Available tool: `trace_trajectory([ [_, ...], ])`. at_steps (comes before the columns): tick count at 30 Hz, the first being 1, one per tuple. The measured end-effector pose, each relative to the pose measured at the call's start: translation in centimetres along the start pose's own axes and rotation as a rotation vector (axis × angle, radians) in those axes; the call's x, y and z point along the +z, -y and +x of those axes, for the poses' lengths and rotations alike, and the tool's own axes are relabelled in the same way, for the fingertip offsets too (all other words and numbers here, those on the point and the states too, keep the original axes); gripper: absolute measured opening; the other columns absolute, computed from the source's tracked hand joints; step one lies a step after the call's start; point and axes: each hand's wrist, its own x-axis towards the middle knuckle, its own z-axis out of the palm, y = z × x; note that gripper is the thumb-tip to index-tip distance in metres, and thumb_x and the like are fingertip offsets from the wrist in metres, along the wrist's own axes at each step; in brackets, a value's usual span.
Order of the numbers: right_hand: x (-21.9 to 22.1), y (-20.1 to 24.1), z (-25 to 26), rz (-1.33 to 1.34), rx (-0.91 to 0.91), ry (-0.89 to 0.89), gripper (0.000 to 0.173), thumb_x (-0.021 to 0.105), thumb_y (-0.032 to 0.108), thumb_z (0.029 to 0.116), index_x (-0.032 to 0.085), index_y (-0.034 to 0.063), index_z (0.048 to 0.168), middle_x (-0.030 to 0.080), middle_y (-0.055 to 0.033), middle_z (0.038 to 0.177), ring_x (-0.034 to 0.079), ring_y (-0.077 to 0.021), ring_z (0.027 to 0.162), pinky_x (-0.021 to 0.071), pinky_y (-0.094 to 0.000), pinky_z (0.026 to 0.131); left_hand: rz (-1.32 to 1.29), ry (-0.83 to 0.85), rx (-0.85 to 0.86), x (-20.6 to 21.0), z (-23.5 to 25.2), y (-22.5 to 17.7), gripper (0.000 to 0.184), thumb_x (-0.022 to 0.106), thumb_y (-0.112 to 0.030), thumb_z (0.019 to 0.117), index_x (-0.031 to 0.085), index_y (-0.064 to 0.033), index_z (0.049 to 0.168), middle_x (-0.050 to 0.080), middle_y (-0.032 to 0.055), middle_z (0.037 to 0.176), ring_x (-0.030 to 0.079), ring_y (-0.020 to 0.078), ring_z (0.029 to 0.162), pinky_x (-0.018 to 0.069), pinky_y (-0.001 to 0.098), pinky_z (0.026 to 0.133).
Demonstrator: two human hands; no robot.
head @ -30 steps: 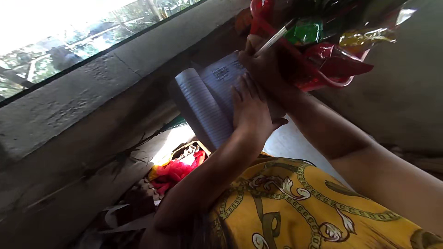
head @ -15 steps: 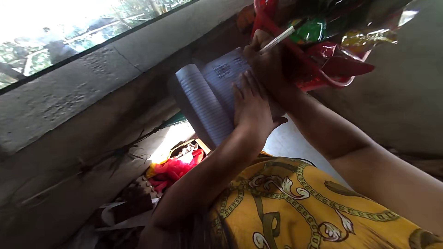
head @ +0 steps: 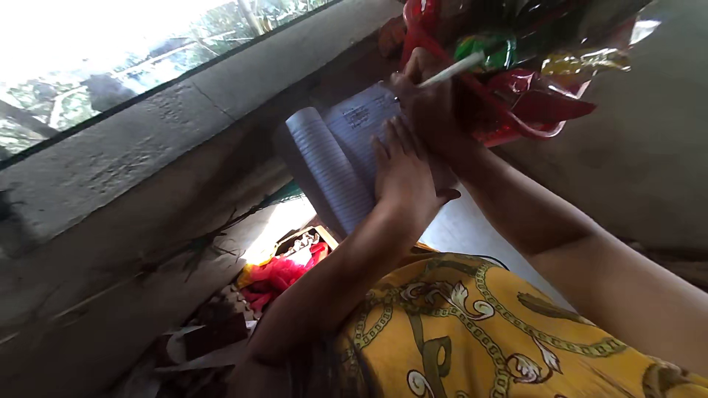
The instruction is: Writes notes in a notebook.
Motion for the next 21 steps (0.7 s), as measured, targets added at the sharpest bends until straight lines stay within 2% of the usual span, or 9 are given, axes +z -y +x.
trace_trajectory([
  [2, -1.3, 2.5, -0.1, 0.097, 0.020, 0.141, 0.011, 0.059, 0.011, 0.0983, 0.056, 0.0087, 0.088, 0.060, 0.0028, 0.083, 0.057, -0.0019, 0.067, 0.0491, -0.0187, 0.058, -0.016, -0.032, 0.031, 0.2, -0.3, 0.3, 0.137, 0.057, -0.087, 0.0767, 0.003, 0.0069, 0.161, -0.003, 0.0292, 0.168, -0.003, 0.0425, 0.157, 0.0056, 0.0622, 0.123],
  [3, -2.2, 4.3, -0.1, 0.120, 0.032, 0.190, 0.010, 0.061, 0.013, 0.0993, 0.057, 0.0081, 0.092, 0.062, 0.0029, 0.085, 0.059, -0.0023, 0.068, 0.0523, -0.0199, 0.059, -0.022, -0.080, 0.059, 0.7, -0.4, 0.5, 0.136, 0.059, -0.086, 0.0762, 0.008, 0.0083, 0.160, 0.002, 0.0314, 0.167, 0.001, 0.0448, 0.156, 0.0078, 0.0638, 0.122],
  [5, -4.6, 8.0, 0.0, 0.115, 0.024, 0.192, 0.014, 0.066, 0.017, 0.0983, 0.054, 0.0114, 0.096, 0.059, 0.0088, 0.079, 0.058, -0.0007, 0.063, 0.0522, -0.0200, 0.056, -0.023, -0.112, 0.067, 1.1, -0.4, 0.6, 0.135, 0.062, -0.085, 0.0748, 0.015, 0.0084, 0.159, 0.007, 0.0310, 0.167, 0.005, 0.0455, 0.156, 0.0098, 0.0634, 0.122],
  [9, -10.5, 11.1, 1.5, -0.188, 0.031, 0.195, 0.026, 0.063, 0.031, 0.1008, 0.055, 0.0120, 0.117, 0.059, 0.0172, 0.075, 0.054, 0.0075, 0.058, 0.0500, -0.0134, 0.053, -0.065, -0.017, 0.046, 0.6, -0.8, 0.3, 0.123, 0.063, -0.077, 0.0823, 0.014, 0.0036, 0.161, 0.001, 0.0227, 0.170, -0.002, 0.0435, 0.157, 0.0038, 0.0637, 0.122],
  [11, -13.1, 10.6, 2.7, -0.467, 0.068, 0.304, 0.042, 0.056, 0.045, 0.1031, 0.059, 0.0113, 0.129, 0.060, 0.0092, 0.077, 0.052, 0.0023, 0.058, 0.0482, -0.0193, 0.054, -0.061, 0.025, 0.037, 0.3, -1.2, 0.1, 0.120, 0.061, -0.074, 0.0860, 0.010, 0.0037, 0.162, -0.002, 0.0242, 0.170, -0.004, 0.0445, 0.156, 0.0028, 0.0650, 0.122],
  [14, -14.6, 9.6, 3.1, -0.693, 0.168, 0.447, 0.051, 0.054, 0.047, 0.1026, 0.057, 0.0092, 0.136, 0.068, -0.0122, 0.093, 0.063, -0.0241, 0.075, 0.0530, -0.0497, 0.070, -0.059, 0.041, 0.033, 0.1, -1.4, 0.0, 0.123, 0.061, -0.077, 0.0839, 0.010, 0.0043, 0.162, 0.000, 0.0263, 0.169, -0.002, 0.0467, 0.156, 0.0051, 0.0664, 0.121],
  [15, -14.7, 9.2, 2.8, -0.701, 0.181, 0.456, 0.050, 0.055, 0.045, 0.1025, 0.056, 0.0087, 0.137, 0.069, -0.0149, 0.095, 0.066, -0.0283, 0.079, 0.0535, -0.0545, 0.073, -0.054, 0.051, 0.034, -0.1, -1.4, 0.0, 0.125, 0.060, -0.079, 0.0827, 0.010, 0.0040, 0.162, 0.000, 0.0265, 0.169, -0.001, 0.0472, 0.155, 0.0058, 0.0667, 0.121],
  [19, -13.7, 8.6, 1.5, -0.688, 0.105, 0.435, 0.043, 0.056, 0.039, 0.1040, 0.058, 0.0084, 0.135, 0.069, -0.0098, 0.097, 0.067, -0.0219, 0.083, 0.0561, -0.0475, 0.077, -0.072, 0.096, 0.027, -0.4, -1.3, 0.0, 0.126, 0.059, -0.080, 0.0834, 0.004, 0.0020, 0.162, -0.005, 0.0255, 0.169, -0.006, 0.0449, 0.156, 0.0015, 0.0662, 0.121],
  [21, -12.8, 8.4, 2.1, -0.703, -0.029, 0.484, 0.040, 0.051, 0.033, 0.1061, 0.061, 0.0044, 0.131, 0.068, -0.0138, 0.107, 0.068, -0.0260, 0.095, 0.0556, -0.0487, 0.086, -0.076, 0.100, 0.029, -0.2, -1.3, 0.0, 0.124, 0.058, -0.077, 0.0858, 0.002, 0.0020, 0.162, -0.008, 0.0245, 0.169, -0.009, 0.0437, 0.156, -0.0010, 0.0656, 0.121],
])
